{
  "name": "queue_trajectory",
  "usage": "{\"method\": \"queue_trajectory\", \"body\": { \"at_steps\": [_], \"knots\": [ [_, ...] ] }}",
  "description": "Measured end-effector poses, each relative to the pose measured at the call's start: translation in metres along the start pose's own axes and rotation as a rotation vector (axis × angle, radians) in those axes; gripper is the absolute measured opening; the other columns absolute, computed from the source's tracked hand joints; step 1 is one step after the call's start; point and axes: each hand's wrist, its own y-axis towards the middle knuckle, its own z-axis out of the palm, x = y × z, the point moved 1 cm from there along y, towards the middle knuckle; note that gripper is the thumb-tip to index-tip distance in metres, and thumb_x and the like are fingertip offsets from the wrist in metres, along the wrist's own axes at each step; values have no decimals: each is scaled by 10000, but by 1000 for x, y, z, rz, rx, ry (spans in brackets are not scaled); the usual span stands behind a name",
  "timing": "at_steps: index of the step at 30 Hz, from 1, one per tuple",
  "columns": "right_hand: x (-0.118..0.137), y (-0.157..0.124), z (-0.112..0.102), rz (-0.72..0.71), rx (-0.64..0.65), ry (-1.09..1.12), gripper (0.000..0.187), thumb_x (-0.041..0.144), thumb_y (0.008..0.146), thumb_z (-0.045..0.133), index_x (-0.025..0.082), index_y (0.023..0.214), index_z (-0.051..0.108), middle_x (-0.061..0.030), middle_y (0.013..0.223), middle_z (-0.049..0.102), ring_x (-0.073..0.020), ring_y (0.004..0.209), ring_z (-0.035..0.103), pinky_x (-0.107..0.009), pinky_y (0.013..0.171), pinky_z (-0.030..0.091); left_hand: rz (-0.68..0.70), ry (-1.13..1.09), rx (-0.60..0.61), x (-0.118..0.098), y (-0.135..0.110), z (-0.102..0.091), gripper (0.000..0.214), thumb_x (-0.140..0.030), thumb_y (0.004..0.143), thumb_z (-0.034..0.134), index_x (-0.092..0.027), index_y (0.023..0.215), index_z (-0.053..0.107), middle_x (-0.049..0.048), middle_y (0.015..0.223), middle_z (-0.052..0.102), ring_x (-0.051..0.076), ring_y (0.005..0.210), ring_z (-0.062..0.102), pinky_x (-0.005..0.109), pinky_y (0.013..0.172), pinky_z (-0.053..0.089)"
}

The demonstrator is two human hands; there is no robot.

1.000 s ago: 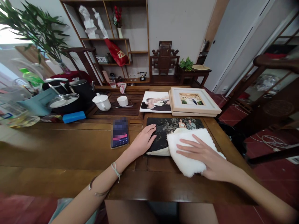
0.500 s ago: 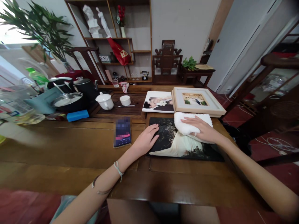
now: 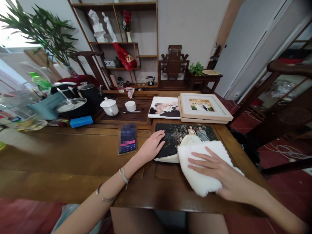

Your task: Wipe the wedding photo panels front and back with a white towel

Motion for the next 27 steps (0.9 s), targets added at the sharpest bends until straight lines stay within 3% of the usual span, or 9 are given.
{"method": "queue_trajectory", "body": {
  "at_steps": [4,8,11,15,19,27],
  "knots": [
    [-17,3,-5,24,8,55,734,107,751,536,342,1430,390,-23,1467,431,-272,1380,330,-608,1138,34,6,-8,-11,1,0,1,338,-245,958,427,-154,1265,537,127,1390,515,227,1316,460,437,1123,371],
    [-72,23,-10,112,-108,51,611,281,826,592,323,1412,424,-53,1454,451,-300,1360,362,-637,1123,10,1,-10,-8,2,0,0,334,-250,958,430,-159,1260,541,120,1388,519,227,1316,460,433,1122,373],
    [-114,40,-16,168,-175,43,579,310,836,569,314,1401,442,-58,1447,462,-302,1356,368,-644,1119,31,-15,-9,-6,1,0,-1,332,-248,958,430,-142,1250,547,130,1389,516,226,1318,458,423,1125,372],
    [-137,54,-22,206,-213,24,575,269,818,544,321,1385,461,-53,1431,484,-305,1335,402,-661,1107,71,-17,-18,-16,0,0,-2,323,-251,958,431,-149,1239,554,125,1381,527,221,1308,471,426,1117,382],
    [-115,45,-18,185,-218,-18,585,285,819,569,320,1391,452,-64,1419,497,-312,1341,391,-677,1095,37,-14,-18,-22,0,0,-2,319,-243,956,436,-160,1242,551,116,1380,530,216,1306,475,428,1113,386],
    [-24,-7,-6,44,-87,62,671,173,789,543,367,1417,405,-27,1452,450,-299,1366,352,-646,1118,18,-11,-5,-15,1,1,1,324,-244,959,424,-131,1234,551,139,1379,524,233,1310,466,438,1119,377]
  ]
}}
